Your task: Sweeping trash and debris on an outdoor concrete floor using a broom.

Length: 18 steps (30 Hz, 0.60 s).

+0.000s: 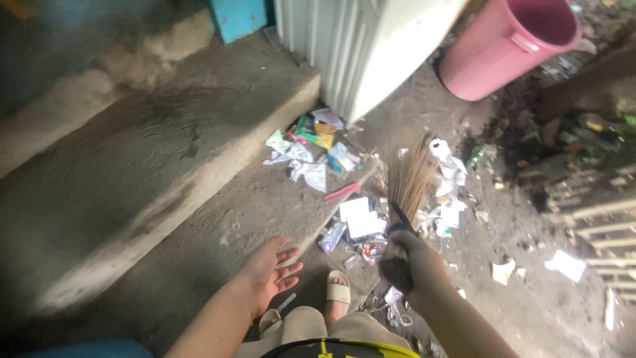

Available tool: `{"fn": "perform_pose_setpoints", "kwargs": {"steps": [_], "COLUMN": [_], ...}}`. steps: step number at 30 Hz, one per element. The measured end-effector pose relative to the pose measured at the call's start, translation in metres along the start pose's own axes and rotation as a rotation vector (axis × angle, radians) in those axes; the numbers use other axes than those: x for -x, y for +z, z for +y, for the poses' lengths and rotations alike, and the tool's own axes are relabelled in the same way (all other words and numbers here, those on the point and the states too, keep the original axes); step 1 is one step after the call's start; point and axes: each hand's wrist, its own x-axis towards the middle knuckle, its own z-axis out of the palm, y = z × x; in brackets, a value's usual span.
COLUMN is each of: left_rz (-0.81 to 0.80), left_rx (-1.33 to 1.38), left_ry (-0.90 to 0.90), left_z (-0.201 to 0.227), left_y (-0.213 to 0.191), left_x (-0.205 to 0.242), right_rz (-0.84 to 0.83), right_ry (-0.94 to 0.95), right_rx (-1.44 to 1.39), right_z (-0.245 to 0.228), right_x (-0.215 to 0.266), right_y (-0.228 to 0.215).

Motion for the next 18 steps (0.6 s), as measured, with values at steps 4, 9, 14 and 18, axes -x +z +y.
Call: {"fn": "perform_pose_setpoints", "kwargs": {"steps": [4, 9, 14, 18], "left_rz": [-0.014, 0.043, 0.057, 0.116], "left_rx": [0.057, 0.078, 0.079, 0.159], "left_ry": [0.021, 0.023, 0.046, 0.055], "left_z": [-0.002, 0.007, 0.011, 0.011], "left_y": [-0.003, 0.013, 0.018, 0.008], "left_x": [-0.004, 0.019, 0.021, 0.005], "right_rz": [-0.091, -0.190, -0.289, -0.425], "right_ry": [0.103, 0.184, 0.062, 0.115], "right_rx": [0.163, 0.312, 0.432, 0.220], "right_z": [0.009, -0.001, 0.009, 0.001], "right_x": [-0.038, -0.041, 0.026, 0.049], "right_y": [-0.011, 0.035, 0.084, 0.105]}}
